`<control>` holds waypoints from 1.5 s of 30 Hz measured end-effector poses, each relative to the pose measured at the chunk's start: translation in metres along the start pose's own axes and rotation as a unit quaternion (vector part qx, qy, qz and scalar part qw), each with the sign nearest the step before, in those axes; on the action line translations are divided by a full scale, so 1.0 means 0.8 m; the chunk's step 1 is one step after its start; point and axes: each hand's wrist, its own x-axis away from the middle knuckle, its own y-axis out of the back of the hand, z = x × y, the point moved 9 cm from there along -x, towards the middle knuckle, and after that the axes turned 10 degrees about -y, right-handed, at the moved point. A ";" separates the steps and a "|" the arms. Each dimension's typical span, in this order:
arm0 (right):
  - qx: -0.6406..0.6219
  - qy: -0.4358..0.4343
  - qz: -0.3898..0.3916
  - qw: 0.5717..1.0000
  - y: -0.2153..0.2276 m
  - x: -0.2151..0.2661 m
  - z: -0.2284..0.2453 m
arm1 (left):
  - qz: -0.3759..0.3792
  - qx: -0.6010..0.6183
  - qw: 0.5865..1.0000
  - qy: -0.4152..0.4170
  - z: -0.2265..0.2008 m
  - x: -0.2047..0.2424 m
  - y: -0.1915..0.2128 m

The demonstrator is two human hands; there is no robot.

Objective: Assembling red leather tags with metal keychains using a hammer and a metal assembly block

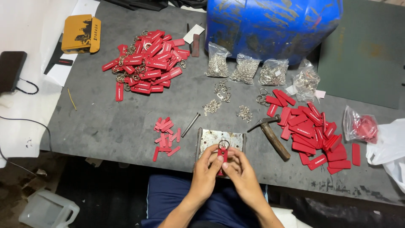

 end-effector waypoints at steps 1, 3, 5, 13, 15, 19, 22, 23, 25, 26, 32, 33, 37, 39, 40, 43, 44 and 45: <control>0.001 0.000 0.001 1.000 -0.003 0.001 -0.001 | -0.001 0.000 1.000 -0.001 -0.005 -0.001 0.000; -0.025 -0.029 0.002 0.999 -0.008 0.001 -0.008 | -0.003 0.134 0.989 0.065 -0.001 -0.001 -0.006; 0.015 -0.027 -0.009 0.999 -0.004 0.004 -0.002 | -0.016 0.095 0.994 0.041 -0.008 -0.010 0.009; 0.113 -0.016 -0.023 0.993 0.013 -0.001 0.007 | -0.076 0.021 0.994 0.077 0.001 -0.024 0.062; -0.003 -0.040 0.003 0.999 0.014 -0.007 -0.001 | -0.132 0.128 0.974 0.130 0.014 -0.017 0.066; -0.030 -0.051 -0.014 0.998 0.017 -0.017 -0.009 | -0.168 0.128 0.970 0.123 0.012 -0.014 0.068; 0.025 -0.023 -0.022 0.999 0.016 -0.019 0.002 | -0.179 0.128 0.968 0.117 0.021 -0.014 0.077; 0.032 -0.022 -0.025 0.999 0.016 -0.020 0.004 | -0.172 0.138 0.970 0.105 0.019 -0.017 0.077; 0.040 -0.020 -0.028 0.999 0.016 -0.023 0.008 | -0.166 0.149 0.970 0.092 0.018 -0.020 0.079; 0.054 -0.026 -0.031 0.998 0.015 -0.024 0.009 | -0.174 0.144 0.970 0.094 0.019 -0.020 0.081; 0.057 -0.025 -0.024 0.998 0.009 -0.040 0.019 | -0.197 0.153 0.964 0.093 0.009 -0.024 0.086; 0.055 -0.025 -0.018 0.998 0.007 -0.044 0.019 | -0.202 0.159 0.963 0.086 0.009 -0.026 0.090; 0.068 0.007 -0.010 0.998 0.001 -0.056 0.028 | -0.178 0.047 0.982 0.035 -0.007 -0.037 0.113; 0.053 0.030 -0.009 0.998 -0.003 -0.065 0.035 | -0.163 0.007 0.986 0.033 -0.005 -0.044 0.124; 0.054 0.034 -0.003 0.998 -0.007 -0.070 0.035 | -0.168 0.006 0.985 0.028 -0.002 -0.045 0.130; 0.027 0.014 -0.016 0.999 -0.016 -0.091 0.032 | -0.161 -0.005 0.987 -0.003 0.000 -0.055 0.148; 0.034 0.018 -0.005 0.999 -0.024 -0.098 0.034 | -0.166 -0.014 0.986 0.010 0.004 -0.057 0.155; 0.040 0.023 0.006 0.999 -0.031 -0.106 0.037 | -0.170 -0.023 0.985 0.022 0.007 -0.061 0.163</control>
